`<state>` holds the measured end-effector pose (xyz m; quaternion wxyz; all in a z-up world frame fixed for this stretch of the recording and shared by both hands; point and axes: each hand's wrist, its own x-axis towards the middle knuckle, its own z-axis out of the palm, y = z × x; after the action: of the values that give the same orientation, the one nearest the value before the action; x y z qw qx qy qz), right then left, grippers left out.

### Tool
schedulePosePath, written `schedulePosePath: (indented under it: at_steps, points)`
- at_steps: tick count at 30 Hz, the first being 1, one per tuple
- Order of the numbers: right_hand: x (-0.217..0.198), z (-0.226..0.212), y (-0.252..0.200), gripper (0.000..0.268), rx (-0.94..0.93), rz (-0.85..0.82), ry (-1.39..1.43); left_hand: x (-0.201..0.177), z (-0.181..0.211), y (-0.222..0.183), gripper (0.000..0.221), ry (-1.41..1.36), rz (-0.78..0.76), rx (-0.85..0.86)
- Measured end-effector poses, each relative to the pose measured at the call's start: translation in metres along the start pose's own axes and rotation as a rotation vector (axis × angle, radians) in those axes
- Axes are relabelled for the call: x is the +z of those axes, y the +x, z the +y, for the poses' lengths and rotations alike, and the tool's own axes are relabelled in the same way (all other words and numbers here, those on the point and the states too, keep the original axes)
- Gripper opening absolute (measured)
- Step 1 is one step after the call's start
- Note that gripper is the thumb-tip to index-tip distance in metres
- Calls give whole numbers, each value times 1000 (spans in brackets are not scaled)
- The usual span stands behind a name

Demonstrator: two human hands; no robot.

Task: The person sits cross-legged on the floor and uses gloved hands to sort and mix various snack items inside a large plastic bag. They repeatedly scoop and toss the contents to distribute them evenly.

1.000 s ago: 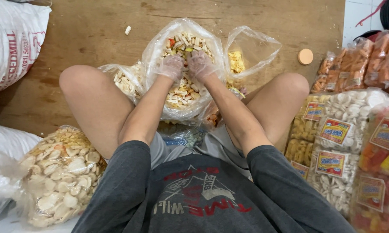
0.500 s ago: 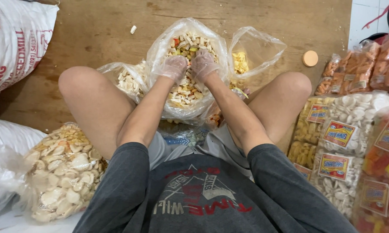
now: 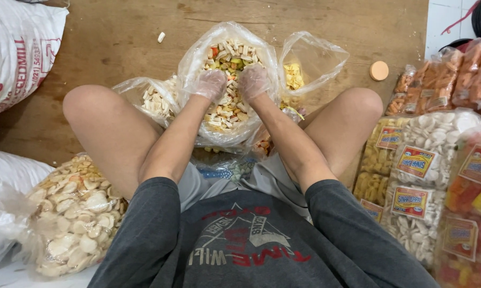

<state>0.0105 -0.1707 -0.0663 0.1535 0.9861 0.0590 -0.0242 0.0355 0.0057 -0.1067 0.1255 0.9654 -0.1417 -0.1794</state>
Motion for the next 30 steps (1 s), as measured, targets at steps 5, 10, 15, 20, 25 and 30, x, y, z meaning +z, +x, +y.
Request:
schedulePosePath:
  at_steps: [5, 10, 15, 20, 25, 30]
  points:
    - [14, 5, 6, 29, -230, -124, -184, 3, 0, 7, 22, 19, 5, 5]
    - [15, 11, 7, 22, -289, -42, -118, -43, 23, -40, 22, -16, -6, -20]
    - [-23, 13, -6, 23, -348, 16, -96, -27, 16, -22, 23, -27, -1, 7]
    - [-71, 10, -22, 26, -246, 18, 82, -22, 10, -22, 21, -40, 12, 25]
    - [-51, 7, -3, 17, -65, 6, 480, -44, 23, -40, 24, 32, 13, 67]
    - [-67, 1, 0, 28, -51, -16, 624, -79, 28, -48, 23, 31, 58, 50]
